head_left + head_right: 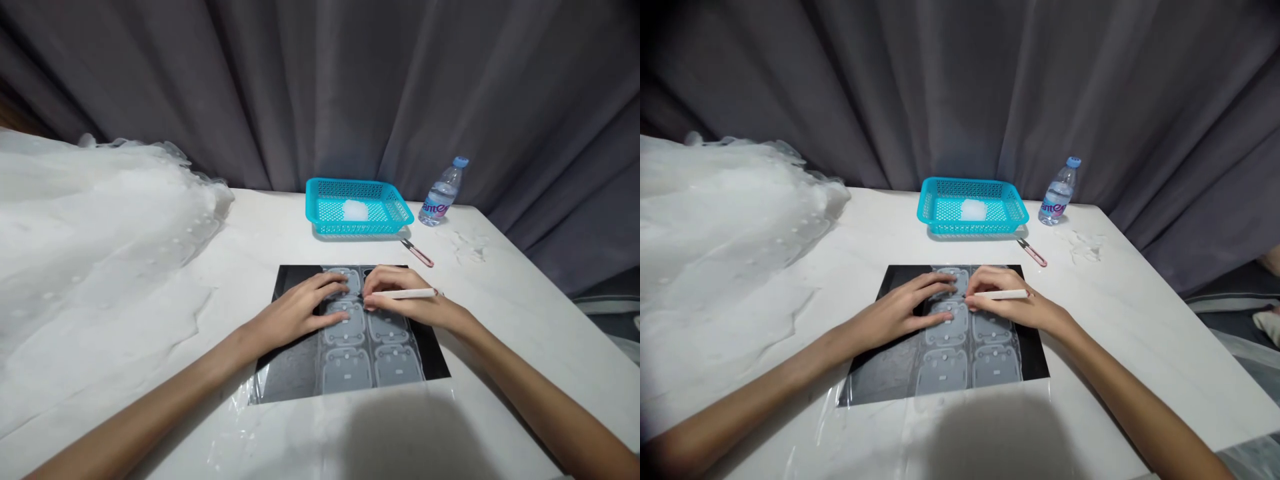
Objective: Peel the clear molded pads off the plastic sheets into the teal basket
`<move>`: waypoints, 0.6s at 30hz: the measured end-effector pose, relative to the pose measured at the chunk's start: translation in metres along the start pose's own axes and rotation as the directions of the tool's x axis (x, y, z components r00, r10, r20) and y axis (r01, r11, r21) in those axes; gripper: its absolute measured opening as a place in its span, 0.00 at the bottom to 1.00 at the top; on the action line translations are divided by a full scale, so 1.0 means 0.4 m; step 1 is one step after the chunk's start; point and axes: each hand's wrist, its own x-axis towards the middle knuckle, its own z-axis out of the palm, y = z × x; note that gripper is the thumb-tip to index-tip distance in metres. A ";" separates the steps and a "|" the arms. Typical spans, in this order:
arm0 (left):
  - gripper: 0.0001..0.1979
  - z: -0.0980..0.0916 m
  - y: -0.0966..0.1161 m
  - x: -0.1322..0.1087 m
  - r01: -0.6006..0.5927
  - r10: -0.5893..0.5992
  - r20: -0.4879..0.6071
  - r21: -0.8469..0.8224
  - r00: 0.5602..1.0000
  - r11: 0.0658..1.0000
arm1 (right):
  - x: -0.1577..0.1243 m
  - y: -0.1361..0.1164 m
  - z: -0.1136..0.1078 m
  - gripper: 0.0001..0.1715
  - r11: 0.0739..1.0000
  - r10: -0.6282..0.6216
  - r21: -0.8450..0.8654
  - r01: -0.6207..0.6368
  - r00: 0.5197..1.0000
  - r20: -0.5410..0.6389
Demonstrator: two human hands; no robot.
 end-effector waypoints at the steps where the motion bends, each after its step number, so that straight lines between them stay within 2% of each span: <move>1: 0.24 0.001 -0.002 0.000 -0.010 0.010 -0.005 0.025 1.000 1.000 | 0.001 0.001 0.001 0.08 0.999 -0.002 -0.034 0.002 1.000 -0.003; 6: 0.29 0.002 -0.019 0.003 -0.049 0.060 -0.057 0.171 0.997 0.984 | 0.002 0.015 0.016 0.07 0.992 -0.088 -0.086 0.090 0.996 0.027; 12: 0.35 -0.006 -0.004 0.008 0.034 -0.026 -0.032 0.261 0.999 0.965 | 0.005 0.032 0.031 0.08 0.970 -0.192 -0.142 0.197 0.980 0.049; 18: 0.38 -0.007 0.001 0.008 0.055 -0.042 -0.050 0.290 0.998 0.956 | 0.008 0.034 0.033 0.09 0.947 -0.263 -0.170 0.274 0.961 0.086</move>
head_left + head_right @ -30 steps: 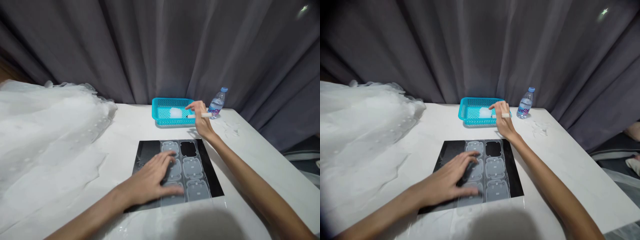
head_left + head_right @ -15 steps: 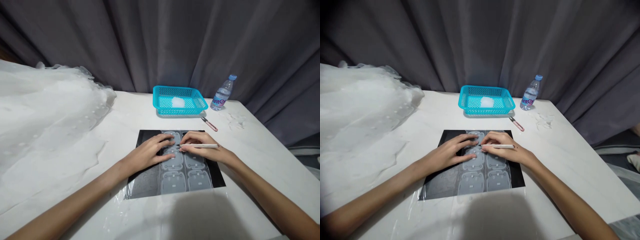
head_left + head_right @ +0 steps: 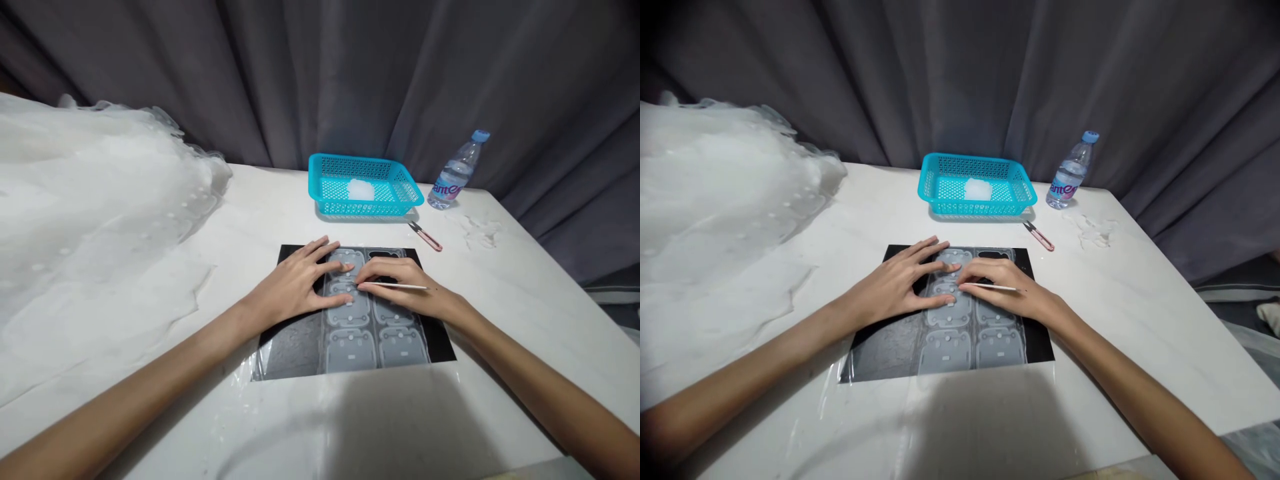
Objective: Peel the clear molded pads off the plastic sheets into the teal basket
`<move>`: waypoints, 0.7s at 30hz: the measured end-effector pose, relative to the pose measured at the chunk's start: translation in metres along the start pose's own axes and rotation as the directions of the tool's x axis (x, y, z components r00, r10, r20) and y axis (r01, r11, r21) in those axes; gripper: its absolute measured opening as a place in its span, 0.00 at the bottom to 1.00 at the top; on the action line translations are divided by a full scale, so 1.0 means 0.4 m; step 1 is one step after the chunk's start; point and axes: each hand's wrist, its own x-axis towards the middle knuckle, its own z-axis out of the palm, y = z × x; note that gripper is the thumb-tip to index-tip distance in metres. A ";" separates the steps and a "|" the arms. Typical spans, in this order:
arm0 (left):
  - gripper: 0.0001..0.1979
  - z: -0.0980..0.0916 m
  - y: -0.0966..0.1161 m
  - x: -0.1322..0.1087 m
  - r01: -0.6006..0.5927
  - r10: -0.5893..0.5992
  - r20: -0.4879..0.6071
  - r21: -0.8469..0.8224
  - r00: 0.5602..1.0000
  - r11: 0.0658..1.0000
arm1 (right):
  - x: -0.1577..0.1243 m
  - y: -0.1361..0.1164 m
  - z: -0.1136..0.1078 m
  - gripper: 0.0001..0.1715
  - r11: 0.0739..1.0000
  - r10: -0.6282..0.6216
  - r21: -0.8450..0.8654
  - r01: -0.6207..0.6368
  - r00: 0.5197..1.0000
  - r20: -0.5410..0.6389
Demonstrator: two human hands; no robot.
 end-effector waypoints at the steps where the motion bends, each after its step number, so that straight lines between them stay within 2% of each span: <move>1: 0.38 0.001 -0.001 0.000 0.002 -0.002 -0.002 -0.003 1.000 1.000 | 0.001 0.000 0.000 0.09 1.000 -0.014 -0.006 0.014 1.000 0.001; 11: 0.37 0.004 -0.003 0.003 0.000 0.000 0.003 -0.017 1.000 1.000 | 0.004 0.000 0.006 0.10 0.997 -0.060 -0.052 0.062 0.998 0.032; 16: 0.36 0.003 -0.004 0.004 0.005 -0.006 -0.009 -0.079 1.000 0.997 | 0.001 -0.010 0.004 0.12 0.976 -0.083 -0.194 0.097 0.993 0.079; 18: 0.37 0.003 -0.004 0.005 0.013 -0.014 -0.003 -0.080 1.000 0.997 | -0.008 -0.016 -0.006 0.13 0.971 -0.063 -0.227 0.082 0.994 0.088; 21: 0.37 0.003 -0.004 0.004 0.018 -0.018 0.013 -0.062 1.000 0.998 | -0.030 -0.024 -0.024 0.11 0.984 0.001 -0.181 0.011 0.998 0.063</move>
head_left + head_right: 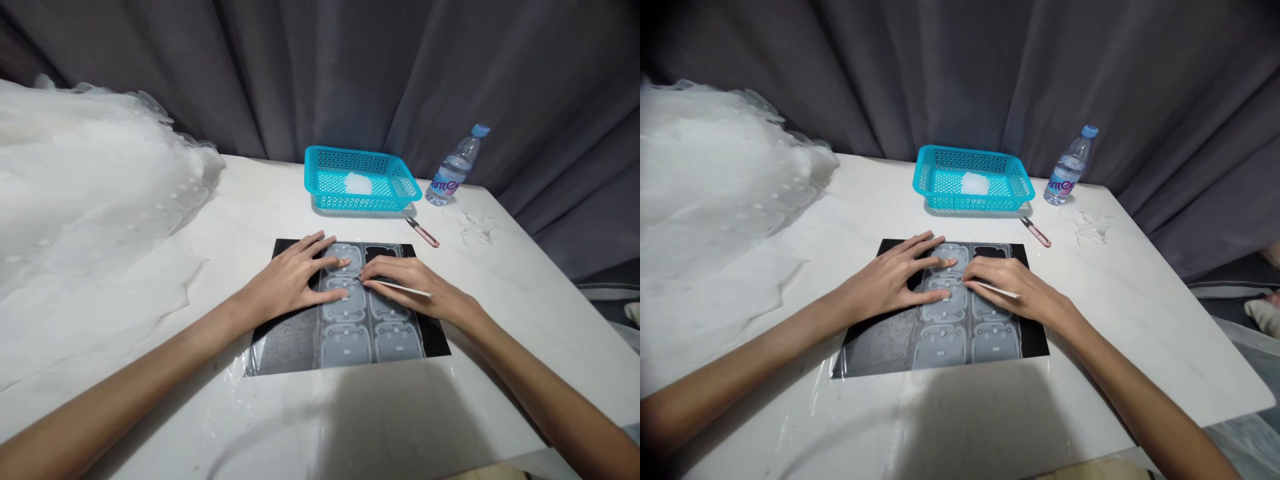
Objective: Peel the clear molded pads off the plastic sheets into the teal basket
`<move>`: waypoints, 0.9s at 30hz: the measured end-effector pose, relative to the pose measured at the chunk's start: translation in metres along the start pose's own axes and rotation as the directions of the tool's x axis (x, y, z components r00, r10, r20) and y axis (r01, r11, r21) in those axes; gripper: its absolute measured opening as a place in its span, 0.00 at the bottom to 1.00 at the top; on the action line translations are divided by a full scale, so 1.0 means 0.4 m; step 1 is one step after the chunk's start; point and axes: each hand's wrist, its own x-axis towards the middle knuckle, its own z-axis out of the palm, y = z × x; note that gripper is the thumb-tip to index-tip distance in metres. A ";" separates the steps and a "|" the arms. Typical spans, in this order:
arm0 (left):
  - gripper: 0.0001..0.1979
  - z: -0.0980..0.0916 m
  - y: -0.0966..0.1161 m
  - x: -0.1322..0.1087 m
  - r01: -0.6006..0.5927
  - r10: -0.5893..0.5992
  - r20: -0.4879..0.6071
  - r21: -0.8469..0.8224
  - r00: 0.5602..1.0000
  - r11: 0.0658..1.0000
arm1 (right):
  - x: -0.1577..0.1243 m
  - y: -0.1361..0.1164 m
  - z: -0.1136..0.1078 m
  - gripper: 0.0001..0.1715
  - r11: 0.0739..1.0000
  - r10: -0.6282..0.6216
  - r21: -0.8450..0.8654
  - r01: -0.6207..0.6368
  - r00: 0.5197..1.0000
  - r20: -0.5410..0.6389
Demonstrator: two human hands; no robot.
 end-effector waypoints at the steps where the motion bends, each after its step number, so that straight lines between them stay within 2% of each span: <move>1: 0.37 0.000 -0.001 0.000 -0.002 0.002 0.005 0.008 1.000 1.000 | -0.006 0.000 -0.004 0.11 0.999 0.019 0.033 -0.018 1.000 -0.021; 4: 0.37 0.002 -0.004 -0.002 -0.006 0.006 0.005 0.017 1.000 1.000 | -0.013 0.000 -0.002 0.09 0.995 0.037 0.100 -0.029 0.996 -0.077; 10: 0.37 0.009 -0.010 -0.003 -0.005 0.005 -0.012 -0.004 1.000 1.000 | 0.007 -0.002 0.023 0.12 0.998 -0.046 0.029 0.047 0.998 -0.035; 14: 0.37 0.015 -0.014 -0.002 -0.007 0.007 -0.021 -0.001 1.000 1.000 | 0.012 0.012 0.048 0.13 0.978 -0.115 -0.180 0.108 0.993 -0.028; 18: 0.35 0.015 -0.013 -0.001 0.009 -0.010 -0.020 -0.040 1.000 0.999 | 0.021 0.041 0.087 0.15 0.880 -0.225 -0.440 0.178 0.973 -0.058; 21: 0.39 0.013 -0.010 0.000 0.023 -0.027 -0.029 -0.129 0.999 0.991 | 0.030 0.051 0.107 0.16 0.831 -0.242 -0.525 0.183 0.969 -0.046; 24: 0.52 0.015 -0.010 0.002 0.051 -0.048 0.022 -0.194 0.999 0.980 | 0.047 0.046 0.103 0.16 0.865 -0.224 -0.468 0.181 0.974 -0.037; 27: 0.56 0.022 -0.012 0.004 0.104 -0.079 0.144 -0.172 0.986 0.980 | 0.078 0.058 0.060 0.17 0.967 -0.128 -0.227 0.115 0.991 -0.045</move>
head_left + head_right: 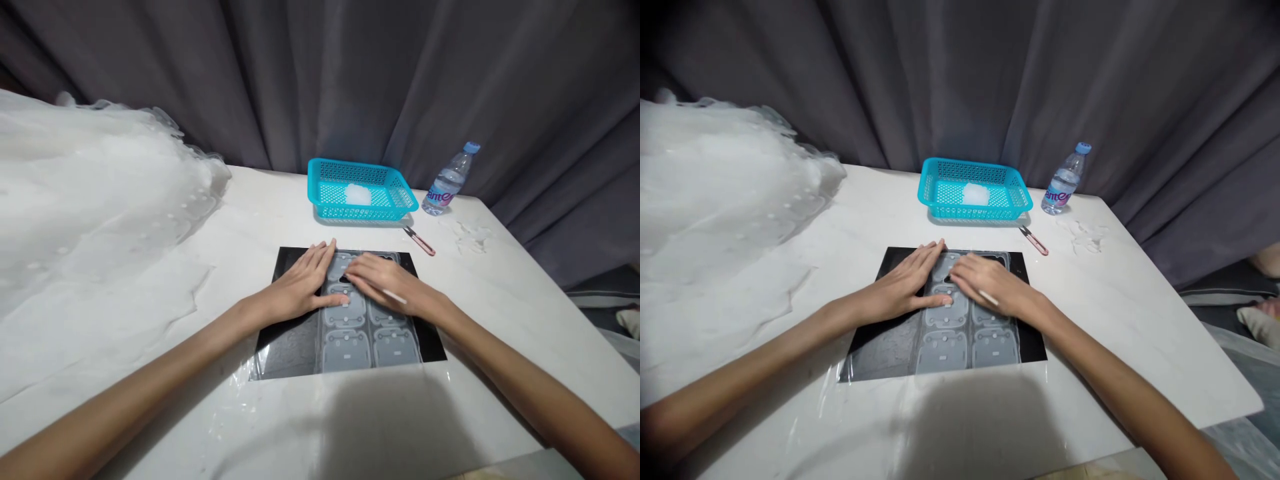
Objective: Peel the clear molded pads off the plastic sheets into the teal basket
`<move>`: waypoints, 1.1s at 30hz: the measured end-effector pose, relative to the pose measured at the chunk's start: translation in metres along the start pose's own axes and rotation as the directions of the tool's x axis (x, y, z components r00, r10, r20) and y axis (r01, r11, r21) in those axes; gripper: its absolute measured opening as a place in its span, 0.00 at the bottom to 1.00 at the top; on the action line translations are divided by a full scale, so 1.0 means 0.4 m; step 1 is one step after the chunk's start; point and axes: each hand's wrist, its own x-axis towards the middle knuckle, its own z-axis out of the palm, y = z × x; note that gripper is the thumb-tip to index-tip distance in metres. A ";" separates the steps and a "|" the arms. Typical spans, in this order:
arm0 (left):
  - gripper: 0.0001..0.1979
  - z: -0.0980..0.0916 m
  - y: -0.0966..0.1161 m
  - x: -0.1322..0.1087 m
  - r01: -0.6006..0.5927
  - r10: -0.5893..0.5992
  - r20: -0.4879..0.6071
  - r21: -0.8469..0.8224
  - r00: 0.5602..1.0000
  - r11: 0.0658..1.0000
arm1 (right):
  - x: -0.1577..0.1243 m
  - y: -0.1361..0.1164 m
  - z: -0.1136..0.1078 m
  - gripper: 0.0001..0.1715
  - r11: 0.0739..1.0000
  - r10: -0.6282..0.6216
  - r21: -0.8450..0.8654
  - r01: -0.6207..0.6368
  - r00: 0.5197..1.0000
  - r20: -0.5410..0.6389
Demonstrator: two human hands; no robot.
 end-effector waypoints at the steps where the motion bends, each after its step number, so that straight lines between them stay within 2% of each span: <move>1: 0.57 0.003 -0.001 0.001 0.012 -0.012 0.028 0.017 1.000 1.000 | 0.012 0.019 -0.017 0.17 0.993 0.070 0.096 -0.069 0.998 -0.009; 2: 0.57 0.005 -0.003 0.002 0.018 -0.019 0.042 0.034 0.999 0.999 | 0.024 0.043 -0.035 0.16 0.969 0.164 0.192 -0.155 0.986 -0.029; 4: 0.57 0.009 -0.005 0.002 0.018 -0.021 0.043 0.061 0.999 0.998 | 0.045 0.098 -0.071 0.17 0.875 0.389 0.351 -0.333 0.916 -0.099; 6: 0.56 0.009 -0.006 -0.001 0.019 -0.021 0.030 0.070 0.999 0.997 | 0.057 0.143 -0.102 0.20 0.786 0.520 0.459 -0.415 0.844 -0.127; 7: 0.56 0.007 -0.004 -0.003 0.016 -0.017 0.018 0.068 1.000 0.998 | 0.059 0.155 -0.114 0.22 0.763 0.542 0.487 -0.425 0.831 -0.123; 9: 0.55 -0.003 0.005 -0.008 -0.004 0.006 -0.042 0.057 0.999 0.998 | 0.059 0.154 -0.131 0.23 0.754 0.527 0.506 -0.420 0.846 -0.083; 11: 0.52 -0.018 0.024 -0.012 -0.014 0.020 -0.182 0.035 0.983 0.999 | 0.056 0.123 -0.143 0.22 0.737 0.491 0.540 -0.406 0.871 -0.016; 13: 0.41 -0.033 0.052 -0.009 0.024 -0.043 -0.322 -0.062 0.946 0.998 | 0.054 0.078 -0.152 0.20 0.715 0.447 0.589 -0.378 0.894 0.030; 14: 0.34 -0.039 0.067 -0.005 0.062 -0.117 -0.330 -0.172 0.937 0.983 | 0.053 0.055 -0.156 0.19 0.702 0.428 0.613 -0.362 0.903 0.043; 15: 0.31 -0.044 0.081 0.001 0.117 -0.211 -0.276 -0.322 0.938 0.940 | 0.054 0.033 -0.160 0.18 0.690 0.411 0.633 -0.350 0.910 0.055; 16: 0.32 -0.047 0.093 0.007 0.187 -0.299 -0.162 -0.488 0.940 0.853 | 0.054 0.014 -0.164 0.17 0.680 0.393 0.647 -0.345 0.917 0.076; 18: 0.39 -0.046 0.110 0.019 0.309 -0.389 0.072 -0.745 0.919 0.592 | 0.055 -0.013 -0.169 0.15 0.670 0.324 0.656 -0.347 0.932 0.163; 19: 0.38 -0.043 0.114 0.022 0.324 -0.394 0.127 -0.813 0.910 0.485 | 0.055 -0.022 -0.171 0.15 0.678 0.270 0.647 -0.349 0.937 0.223; 20: 0.35 -0.039 0.116 0.022 0.310 -0.397 0.134 -0.852 0.908 0.422 | 0.055 -0.027 -0.174 0.15 0.695 0.208 0.632 -0.343 0.937 0.280; 21: 0.30 -0.035 0.116 0.021 0.281 -0.398 0.110 -0.872 0.911 0.402 | 0.055 -0.029 -0.176 0.16 0.717 0.156 0.614 -0.330 0.935 0.320; 23: 0.20 -0.027 0.114 0.014 0.240 -0.392 0.064 -0.875 0.918 0.420 | 0.053 -0.022 -0.181 0.17 0.758 0.111 0.587 -0.284 0.943 0.313; 24: 0.19 -0.024 0.112 0.010 0.236 -0.393 0.054 -0.870 0.918 0.432 | 0.053 -0.014 -0.183 0.21 0.770 0.130 0.582 -0.263 0.957 0.260; 26: 0.18 -0.018 0.108 0.004 0.231 -0.386 0.041 -0.857 0.922 0.461 | 0.054 0.003 -0.179 0.32 0.793 0.242 0.562 -0.236 0.968 0.066; 28: 0.18 -0.014 0.107 0.000 0.209 -0.367 0.009 -0.833 0.930 0.512 | 0.059 0.018 -0.162 0.36 0.816 0.355 0.515 -0.262 0.931 -0.088; 29: 0.18 -0.012 0.106 -0.002 0.195 -0.353 -0.011 -0.817 0.935 0.542 | 0.063 0.021 -0.148 0.35 0.824 0.389 0.486 -0.292 0.914 -0.110; 31: 0.19 -0.008 0.105 -0.004 0.161 -0.320 -0.052 -0.781 0.946 0.604 | 0.072 0.021 -0.114 0.32 0.825 0.414 0.440 -0.355 0.909 -0.043; 33: 0.19 -0.007 0.103 -0.006 0.129 -0.277 -0.080 -0.740 0.957 0.660 | 0.081 0.013 -0.081 0.28 0.792 0.409 0.457 -0.405 0.908 0.096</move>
